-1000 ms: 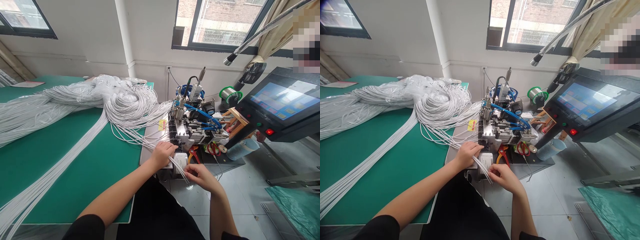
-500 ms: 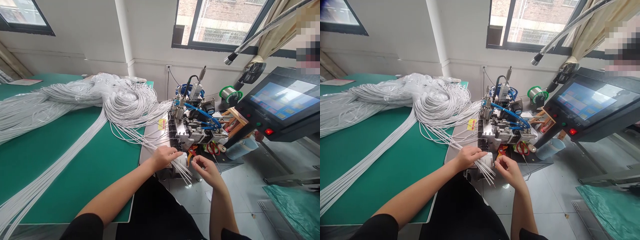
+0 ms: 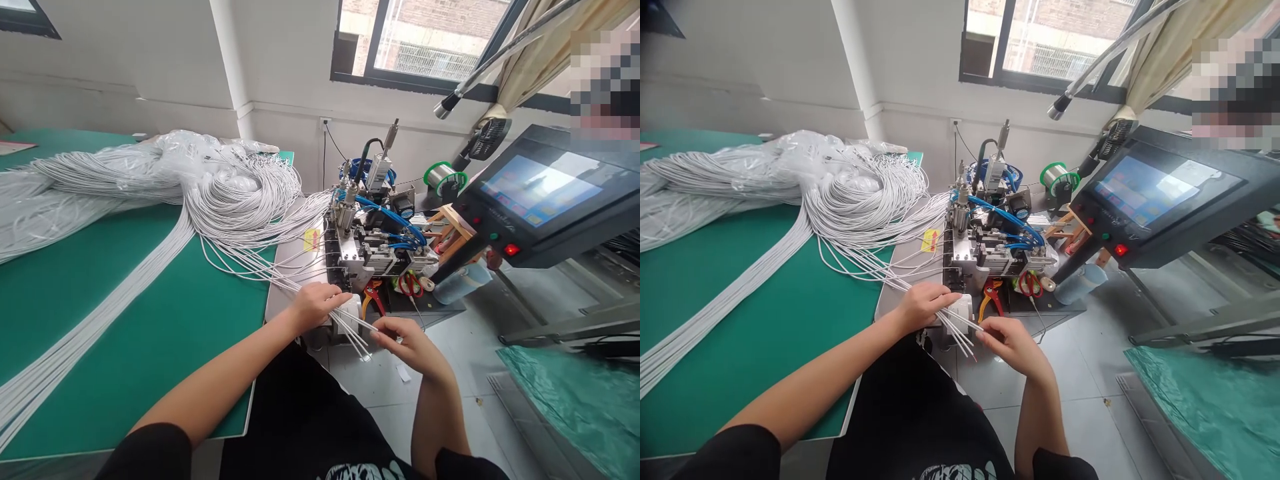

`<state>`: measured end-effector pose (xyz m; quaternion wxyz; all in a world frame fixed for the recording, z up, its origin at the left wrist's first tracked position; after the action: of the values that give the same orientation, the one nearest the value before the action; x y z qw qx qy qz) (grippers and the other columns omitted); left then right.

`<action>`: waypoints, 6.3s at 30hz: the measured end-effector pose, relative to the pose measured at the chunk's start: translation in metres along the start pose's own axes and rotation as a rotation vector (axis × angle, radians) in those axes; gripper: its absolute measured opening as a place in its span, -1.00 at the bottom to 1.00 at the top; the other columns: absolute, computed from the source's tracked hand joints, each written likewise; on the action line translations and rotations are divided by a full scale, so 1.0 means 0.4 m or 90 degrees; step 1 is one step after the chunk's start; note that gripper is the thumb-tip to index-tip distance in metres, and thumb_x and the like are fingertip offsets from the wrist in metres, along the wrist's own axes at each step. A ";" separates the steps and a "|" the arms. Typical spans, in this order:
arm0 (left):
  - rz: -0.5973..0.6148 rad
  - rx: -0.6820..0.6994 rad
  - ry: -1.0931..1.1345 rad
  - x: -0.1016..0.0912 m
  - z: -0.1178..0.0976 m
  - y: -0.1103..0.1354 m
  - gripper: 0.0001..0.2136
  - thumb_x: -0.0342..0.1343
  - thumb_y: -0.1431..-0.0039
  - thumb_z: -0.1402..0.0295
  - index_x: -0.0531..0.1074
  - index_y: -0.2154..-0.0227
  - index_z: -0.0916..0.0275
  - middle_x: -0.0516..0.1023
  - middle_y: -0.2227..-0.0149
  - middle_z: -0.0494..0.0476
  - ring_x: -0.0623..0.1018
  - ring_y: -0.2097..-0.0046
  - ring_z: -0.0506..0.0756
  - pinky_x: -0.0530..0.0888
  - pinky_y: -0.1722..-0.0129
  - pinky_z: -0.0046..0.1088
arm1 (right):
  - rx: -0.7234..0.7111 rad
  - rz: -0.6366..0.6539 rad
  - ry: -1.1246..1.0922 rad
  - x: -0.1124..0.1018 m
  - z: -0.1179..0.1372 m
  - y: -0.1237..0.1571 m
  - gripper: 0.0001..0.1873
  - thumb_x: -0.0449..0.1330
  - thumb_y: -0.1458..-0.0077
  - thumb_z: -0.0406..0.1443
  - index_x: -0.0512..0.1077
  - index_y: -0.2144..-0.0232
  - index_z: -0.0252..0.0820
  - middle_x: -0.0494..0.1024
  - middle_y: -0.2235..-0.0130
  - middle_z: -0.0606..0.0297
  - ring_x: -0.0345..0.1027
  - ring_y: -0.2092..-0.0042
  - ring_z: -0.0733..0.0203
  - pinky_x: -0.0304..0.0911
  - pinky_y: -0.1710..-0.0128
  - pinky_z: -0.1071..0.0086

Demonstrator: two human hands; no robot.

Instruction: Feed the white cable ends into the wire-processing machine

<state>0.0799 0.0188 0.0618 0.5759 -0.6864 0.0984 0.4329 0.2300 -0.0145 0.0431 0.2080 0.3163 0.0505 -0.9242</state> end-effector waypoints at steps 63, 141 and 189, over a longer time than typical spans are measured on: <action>0.143 -0.201 -0.108 0.037 0.079 0.024 -0.63 -0.01 -0.11 0.53 0.47 0.05 0.15 0.50 0.34 0.11 0.43 0.26 0.10 0.30 0.21 -0.30 | 0.025 -0.215 -0.169 0.000 -0.172 -0.252 -0.71 0.09 -0.11 -0.14 0.26 0.56 -0.16 0.18 0.58 0.42 0.04 0.51 0.32 0.01 0.50 0.44; 0.091 -0.197 -0.135 0.007 0.066 0.021 -0.65 0.00 0.01 0.58 0.41 0.15 0.15 0.46 0.29 0.11 0.40 0.17 0.14 0.16 0.07 -0.22 | 0.091 -0.403 -0.111 -0.055 -0.146 -0.183 -0.64 0.25 0.11 -0.04 0.49 0.44 -0.25 0.53 0.46 0.21 0.34 0.43 0.18 0.24 0.40 0.36; 0.106 -0.336 -0.121 0.021 0.110 0.039 -0.70 0.02 -0.12 0.45 0.43 0.07 0.18 0.44 -0.06 0.22 0.37 -0.07 0.23 0.06 -0.13 -0.01 | 0.063 -0.264 -0.248 -0.044 -0.155 -0.060 -0.68 0.22 -0.08 -0.05 0.47 0.39 -0.20 0.35 0.53 0.35 0.12 0.52 0.32 0.04 0.54 0.43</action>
<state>0.0540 0.0555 0.0464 0.3466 -0.7584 -0.0162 0.5517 0.2674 0.0274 0.0035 0.0046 0.1256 0.0278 -0.9917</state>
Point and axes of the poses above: each hand's wrist, its own y-axis away from the middle knuckle, its own x-axis out of the palm, z = x × y, the point moved 9 cm from there along -y, towards the middle knuckle
